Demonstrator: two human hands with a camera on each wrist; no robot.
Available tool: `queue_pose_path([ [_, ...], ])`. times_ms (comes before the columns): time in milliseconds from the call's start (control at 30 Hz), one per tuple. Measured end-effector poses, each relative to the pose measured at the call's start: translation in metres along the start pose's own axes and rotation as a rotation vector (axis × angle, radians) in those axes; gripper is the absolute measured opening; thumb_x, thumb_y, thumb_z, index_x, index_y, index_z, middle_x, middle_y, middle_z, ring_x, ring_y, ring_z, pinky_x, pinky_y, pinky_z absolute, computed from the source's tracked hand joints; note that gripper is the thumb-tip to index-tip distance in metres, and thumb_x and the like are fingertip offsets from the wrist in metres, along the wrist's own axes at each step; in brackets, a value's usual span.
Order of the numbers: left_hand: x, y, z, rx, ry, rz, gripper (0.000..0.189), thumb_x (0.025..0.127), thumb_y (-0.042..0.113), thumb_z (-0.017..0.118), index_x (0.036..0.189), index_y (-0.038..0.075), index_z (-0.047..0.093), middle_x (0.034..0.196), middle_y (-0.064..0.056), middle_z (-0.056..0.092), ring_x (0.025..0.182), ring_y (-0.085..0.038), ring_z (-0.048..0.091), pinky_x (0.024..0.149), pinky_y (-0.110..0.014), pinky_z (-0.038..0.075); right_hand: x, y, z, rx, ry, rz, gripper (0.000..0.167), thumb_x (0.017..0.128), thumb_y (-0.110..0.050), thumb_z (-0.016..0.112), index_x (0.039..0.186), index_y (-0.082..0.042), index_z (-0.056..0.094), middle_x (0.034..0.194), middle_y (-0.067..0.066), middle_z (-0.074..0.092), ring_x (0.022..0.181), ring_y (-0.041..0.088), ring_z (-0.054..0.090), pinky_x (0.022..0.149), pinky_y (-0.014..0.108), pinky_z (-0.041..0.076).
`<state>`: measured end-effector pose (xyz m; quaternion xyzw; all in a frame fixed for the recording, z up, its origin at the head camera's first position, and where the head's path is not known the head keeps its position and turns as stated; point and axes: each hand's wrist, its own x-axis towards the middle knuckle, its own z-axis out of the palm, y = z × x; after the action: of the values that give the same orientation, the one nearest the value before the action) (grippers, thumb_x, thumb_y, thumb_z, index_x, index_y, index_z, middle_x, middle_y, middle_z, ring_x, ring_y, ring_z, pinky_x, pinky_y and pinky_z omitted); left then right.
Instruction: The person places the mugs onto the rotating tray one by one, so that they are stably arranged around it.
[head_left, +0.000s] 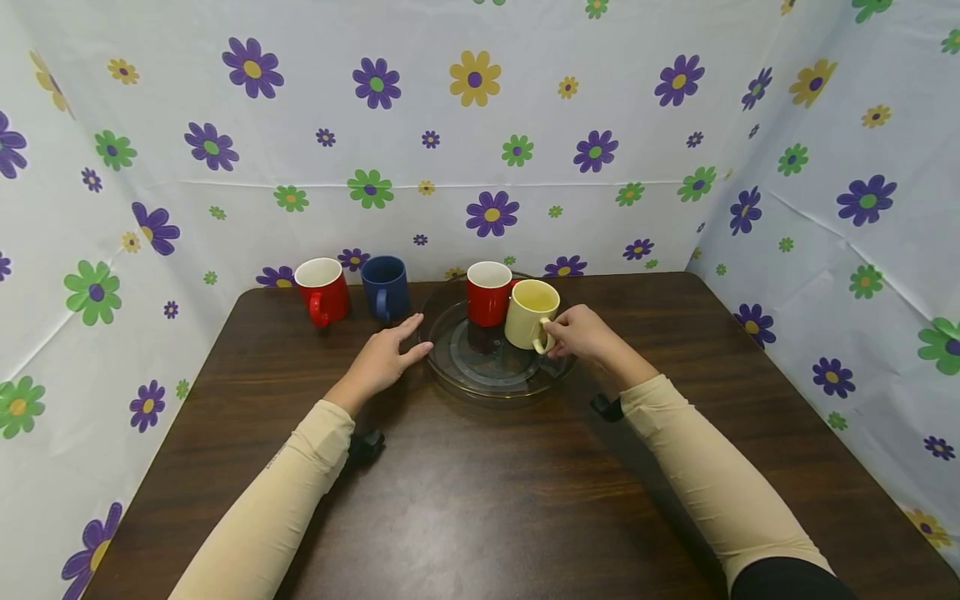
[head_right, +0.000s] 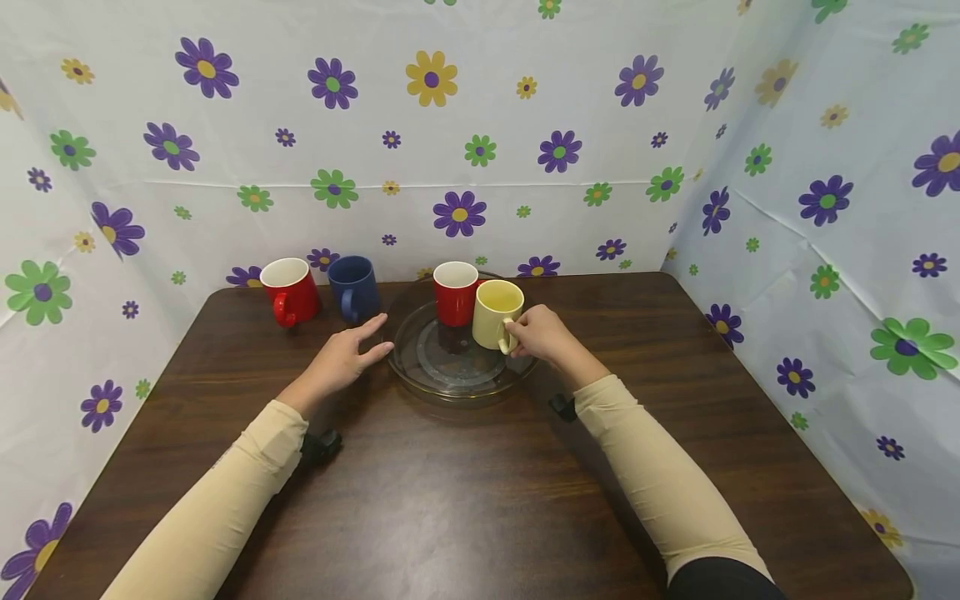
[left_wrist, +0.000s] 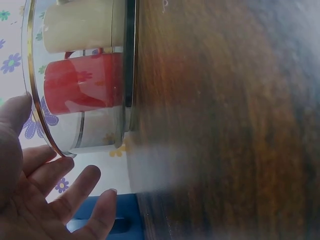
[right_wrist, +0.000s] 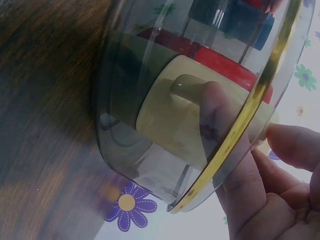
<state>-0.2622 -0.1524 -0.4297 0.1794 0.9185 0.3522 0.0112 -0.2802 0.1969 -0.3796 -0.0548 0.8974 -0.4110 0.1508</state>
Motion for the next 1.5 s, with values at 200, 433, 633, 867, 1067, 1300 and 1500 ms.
queue_pose_path([
  [200,0.0,0.0,0.001,0.013,0.0,-0.008,0.069,0.101,0.037,0.063,0.157,0.006,0.036,0.16,-0.013,0.036,0.147,-0.034,0.035,0.119,-0.053,0.028,0.002,0.001,0.001,-0.023,0.014,-0.003,0.037,0.108,-0.016,0.051,0.109,0.016,0.068,0.086,0.021,0.072,0.089,0.038,0.074,0.08,0.042,0.062],
  [433,0.001,-0.001,0.002,0.019,0.006,-0.016,0.07,0.101,0.038,0.062,0.157,0.006,0.036,0.161,-0.013,0.035,0.148,-0.033,0.035,0.12,-0.053,0.028,0.002,0.0,0.002,-0.06,0.029,-0.016,0.037,0.108,-0.017,0.051,0.108,0.015,0.069,0.084,0.019,0.073,0.091,0.041,0.073,0.081,0.042,0.061],
  [633,0.0,-0.001,0.002,0.018,0.009,-0.013,0.069,0.101,0.038,0.063,0.157,0.006,0.037,0.16,-0.013,0.036,0.147,-0.033,0.035,0.12,-0.052,0.029,0.002,0.0,0.002,-0.073,0.033,-0.018,0.037,0.108,-0.017,0.05,0.109,0.015,0.069,0.081,0.017,0.074,0.092,0.041,0.073,0.082,0.044,0.061],
  [867,-0.001,0.0,0.002,0.012,0.006,-0.012,0.069,0.102,0.037,0.062,0.157,0.005,0.036,0.16,-0.014,0.036,0.148,-0.034,0.035,0.12,-0.053,0.028,0.001,-0.002,0.004,-0.044,0.033,-0.018,0.037,0.108,-0.017,0.05,0.112,0.016,0.068,0.084,0.021,0.073,0.092,0.041,0.073,0.085,0.046,0.06],
  [1067,-0.002,0.0,0.002,0.007,0.004,-0.011,0.069,0.102,0.037,0.062,0.157,0.005,0.036,0.161,-0.013,0.035,0.148,-0.033,0.034,0.12,-0.052,0.028,-0.004,-0.006,0.003,-0.03,0.028,-0.044,0.036,0.107,-0.015,0.051,0.108,0.017,0.068,0.08,0.019,0.073,0.082,0.034,0.075,0.077,0.039,0.062],
  [1300,-0.002,0.0,0.003,0.013,0.016,-0.004,0.069,0.101,0.037,0.062,0.157,0.005,0.037,0.16,-0.013,0.036,0.148,-0.032,0.035,0.12,-0.052,0.028,-0.004,-0.004,0.003,-0.116,0.067,-0.046,0.036,0.107,-0.018,0.052,0.106,0.013,0.071,0.084,0.019,0.072,0.079,0.032,0.072,0.072,0.034,0.061],
  [1500,-0.001,-0.001,0.003,0.022,0.013,0.001,0.069,0.102,0.037,0.062,0.157,0.005,0.036,0.161,-0.013,0.035,0.148,-0.032,0.034,0.12,-0.051,0.027,-0.008,0.002,-0.01,-0.347,0.148,-0.155,0.032,0.105,-0.021,0.055,0.111,0.006,0.07,0.099,0.018,0.067,0.088,0.029,0.062,0.075,0.041,0.053],
])
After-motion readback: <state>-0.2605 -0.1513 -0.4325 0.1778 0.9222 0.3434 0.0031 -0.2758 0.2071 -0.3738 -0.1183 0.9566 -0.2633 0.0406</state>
